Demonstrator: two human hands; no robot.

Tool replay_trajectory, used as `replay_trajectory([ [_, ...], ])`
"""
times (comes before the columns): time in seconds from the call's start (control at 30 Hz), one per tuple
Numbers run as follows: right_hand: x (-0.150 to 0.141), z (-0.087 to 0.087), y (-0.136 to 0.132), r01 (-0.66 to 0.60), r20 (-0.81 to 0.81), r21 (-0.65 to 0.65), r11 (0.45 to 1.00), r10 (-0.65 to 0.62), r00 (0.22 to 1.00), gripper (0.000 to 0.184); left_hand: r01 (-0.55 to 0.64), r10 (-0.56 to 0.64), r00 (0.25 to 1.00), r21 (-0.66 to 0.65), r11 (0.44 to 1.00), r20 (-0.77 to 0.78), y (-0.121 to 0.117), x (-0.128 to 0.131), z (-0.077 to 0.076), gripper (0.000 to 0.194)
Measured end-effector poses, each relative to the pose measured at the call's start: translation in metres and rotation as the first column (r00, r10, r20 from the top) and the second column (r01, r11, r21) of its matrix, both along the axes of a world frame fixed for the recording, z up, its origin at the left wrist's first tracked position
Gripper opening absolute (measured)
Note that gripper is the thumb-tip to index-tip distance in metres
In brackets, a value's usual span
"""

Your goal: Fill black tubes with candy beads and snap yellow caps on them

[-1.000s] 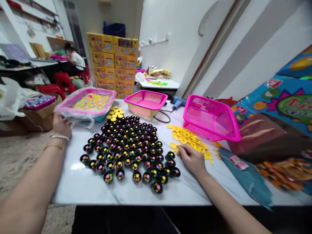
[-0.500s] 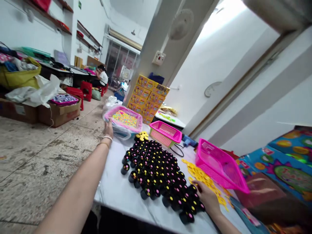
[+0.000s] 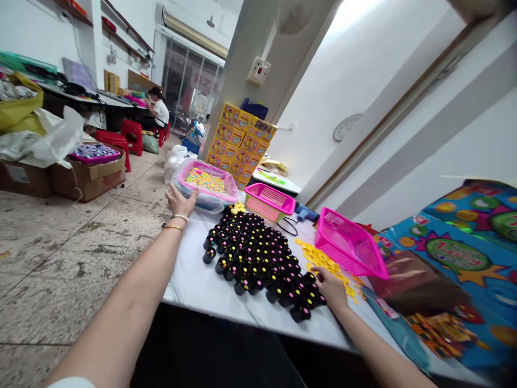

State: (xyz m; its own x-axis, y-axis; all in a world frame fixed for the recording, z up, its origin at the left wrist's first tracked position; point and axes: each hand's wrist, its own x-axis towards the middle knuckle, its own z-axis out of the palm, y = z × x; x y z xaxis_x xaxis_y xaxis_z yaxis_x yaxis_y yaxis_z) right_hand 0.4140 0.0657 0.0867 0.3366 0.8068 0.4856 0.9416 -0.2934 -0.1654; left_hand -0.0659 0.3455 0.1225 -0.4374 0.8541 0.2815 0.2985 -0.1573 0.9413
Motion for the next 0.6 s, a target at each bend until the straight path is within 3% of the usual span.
replay_trajectory([
  [0.1, -0.002, 0.001, 0.000, -0.005, -0.014, 0.004, 1.000, 0.005, 1.000, 0.036, 0.003, 0.010, 0.993, 0.111, 0.994, -0.115, -0.010, 0.002, 0.000, 0.104],
  [0.2, -0.004, 0.002, -0.001, -0.012, -0.024, 0.014, 1.000, 0.012, 1.000, 0.037, 0.153, -0.066, 0.946, 0.258, 0.954, -0.318, -0.014, 0.006, -0.002, 0.079],
  [0.27, -0.005, 0.001, -0.002, -0.019, -0.031, 0.020, 1.000, 0.020, 0.999, 0.037, 0.239, -0.134, 0.916, 0.247, 0.939, -0.378, -0.013, 0.007, -0.004, 0.064],
  [0.43, -0.005, 0.000, -0.004, -0.053, -0.052, 0.029, 0.998, 0.055, 0.997, 0.035, 0.289, -0.238, 0.936, 0.180, 0.940, -0.261, -0.003, 0.004, 0.000, 0.047],
  [0.6, -0.004, 0.000, -0.006, -0.071, -0.038, 0.020, 0.997, 0.072, 0.997, 0.035, 0.235, -0.203, 0.962, 0.170, 0.957, -0.182, 0.011, 0.003, 0.010, 0.039],
])
